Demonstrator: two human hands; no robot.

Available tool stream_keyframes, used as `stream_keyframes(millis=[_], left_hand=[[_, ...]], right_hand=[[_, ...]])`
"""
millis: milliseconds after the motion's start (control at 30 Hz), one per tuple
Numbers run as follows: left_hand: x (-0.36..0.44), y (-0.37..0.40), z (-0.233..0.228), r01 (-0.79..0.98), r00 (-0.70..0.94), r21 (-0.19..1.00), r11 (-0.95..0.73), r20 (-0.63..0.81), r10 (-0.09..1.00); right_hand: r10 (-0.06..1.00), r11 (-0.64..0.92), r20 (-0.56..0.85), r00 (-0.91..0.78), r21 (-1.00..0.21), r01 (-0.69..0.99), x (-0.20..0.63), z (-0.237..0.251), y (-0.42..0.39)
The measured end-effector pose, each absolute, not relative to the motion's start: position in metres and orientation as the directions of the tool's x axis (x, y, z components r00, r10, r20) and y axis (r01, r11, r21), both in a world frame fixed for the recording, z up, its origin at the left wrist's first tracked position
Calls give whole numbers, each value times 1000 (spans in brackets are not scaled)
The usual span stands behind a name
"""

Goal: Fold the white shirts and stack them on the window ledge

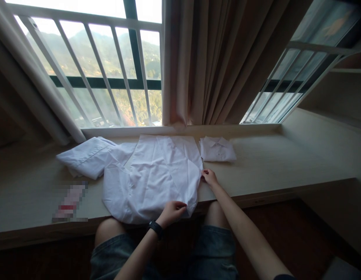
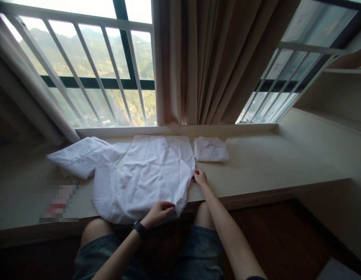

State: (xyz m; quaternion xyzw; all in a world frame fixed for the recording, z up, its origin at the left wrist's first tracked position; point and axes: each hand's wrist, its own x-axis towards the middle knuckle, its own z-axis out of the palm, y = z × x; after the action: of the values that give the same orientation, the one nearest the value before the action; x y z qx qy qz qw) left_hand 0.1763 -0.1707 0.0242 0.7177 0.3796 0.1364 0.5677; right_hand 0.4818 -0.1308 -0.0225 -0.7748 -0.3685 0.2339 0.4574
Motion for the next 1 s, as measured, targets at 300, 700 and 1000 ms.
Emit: stream_keyframes(millis=[300,700,1000], left_hand=[[197,-83,25,179,424,946,271,-323,846],[250,52,22,31,277,883,468,-458,845],[223,45,19,-136,392,874,467,-386,835]], right_hand=[[786,-332,200,585,-661,673,460,-36,-138],[762,-244,426,487,-508,826,450,-53,-144],[768,-250,431,474,-480,841,447,-44,-145]])
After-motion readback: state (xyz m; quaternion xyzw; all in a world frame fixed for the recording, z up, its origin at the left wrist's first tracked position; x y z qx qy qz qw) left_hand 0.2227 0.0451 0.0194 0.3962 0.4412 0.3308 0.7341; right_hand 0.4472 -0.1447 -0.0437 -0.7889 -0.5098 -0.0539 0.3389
